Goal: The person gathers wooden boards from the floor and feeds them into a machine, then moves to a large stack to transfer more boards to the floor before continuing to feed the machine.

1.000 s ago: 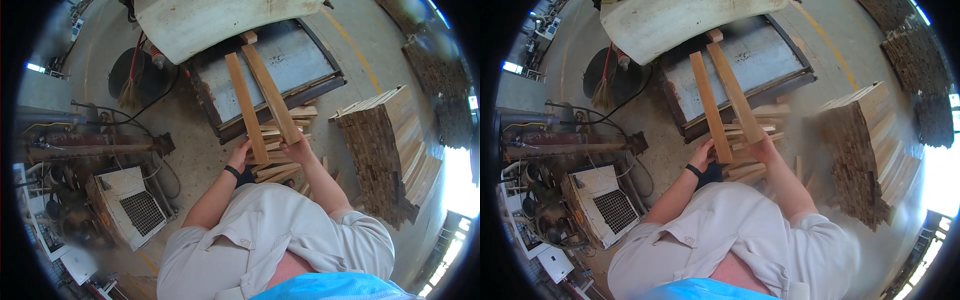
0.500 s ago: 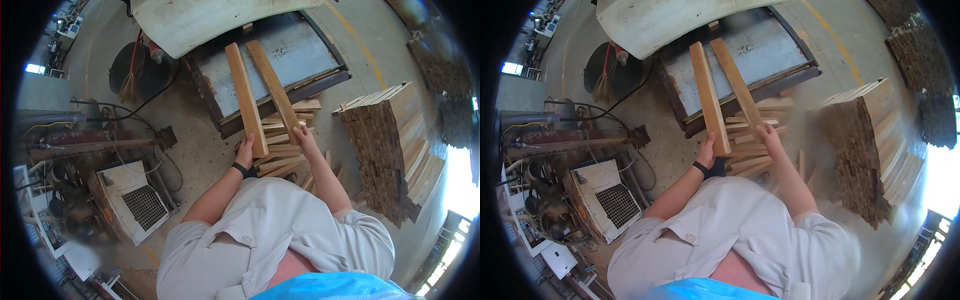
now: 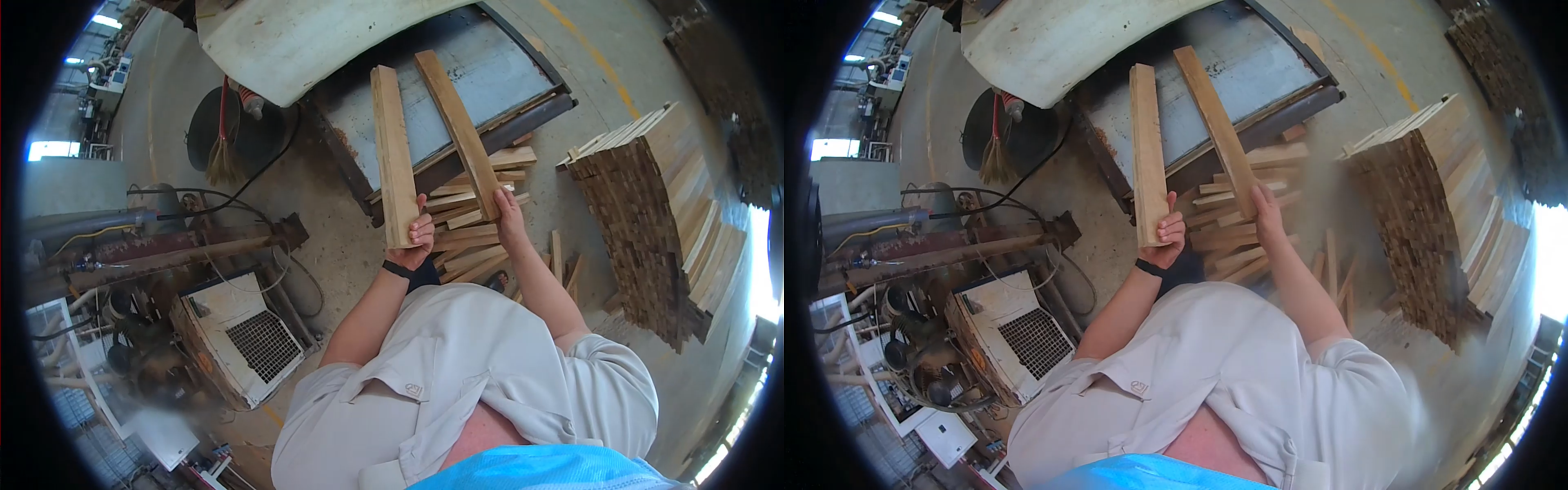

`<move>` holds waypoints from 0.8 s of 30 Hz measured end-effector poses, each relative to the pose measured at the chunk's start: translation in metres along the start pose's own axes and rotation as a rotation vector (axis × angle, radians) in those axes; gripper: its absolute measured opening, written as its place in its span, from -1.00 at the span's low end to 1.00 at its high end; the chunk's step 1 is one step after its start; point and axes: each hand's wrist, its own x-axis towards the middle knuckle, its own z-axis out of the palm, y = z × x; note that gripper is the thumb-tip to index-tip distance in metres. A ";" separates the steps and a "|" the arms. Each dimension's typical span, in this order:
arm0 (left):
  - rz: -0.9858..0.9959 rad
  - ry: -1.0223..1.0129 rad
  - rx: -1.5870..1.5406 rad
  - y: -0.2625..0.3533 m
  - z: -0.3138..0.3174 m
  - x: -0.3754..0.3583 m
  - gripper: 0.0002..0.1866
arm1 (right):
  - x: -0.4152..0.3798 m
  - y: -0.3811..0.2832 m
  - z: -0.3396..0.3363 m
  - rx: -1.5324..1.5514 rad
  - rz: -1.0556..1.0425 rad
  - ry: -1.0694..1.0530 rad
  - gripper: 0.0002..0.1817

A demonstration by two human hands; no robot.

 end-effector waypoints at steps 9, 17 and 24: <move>0.360 0.827 1.463 0.027 -0.062 0.061 -0.32 | 0.038 -0.018 -0.001 -0.249 -0.050 -0.010 -0.38; 0.182 0.871 2.071 0.009 -0.060 0.117 -0.35 | 0.007 -0.056 0.046 -1.247 -0.412 0.081 -0.04; 0.147 0.724 1.749 0.021 -0.008 0.100 -0.51 | 0.018 -0.046 0.071 -1.525 -0.493 0.178 0.15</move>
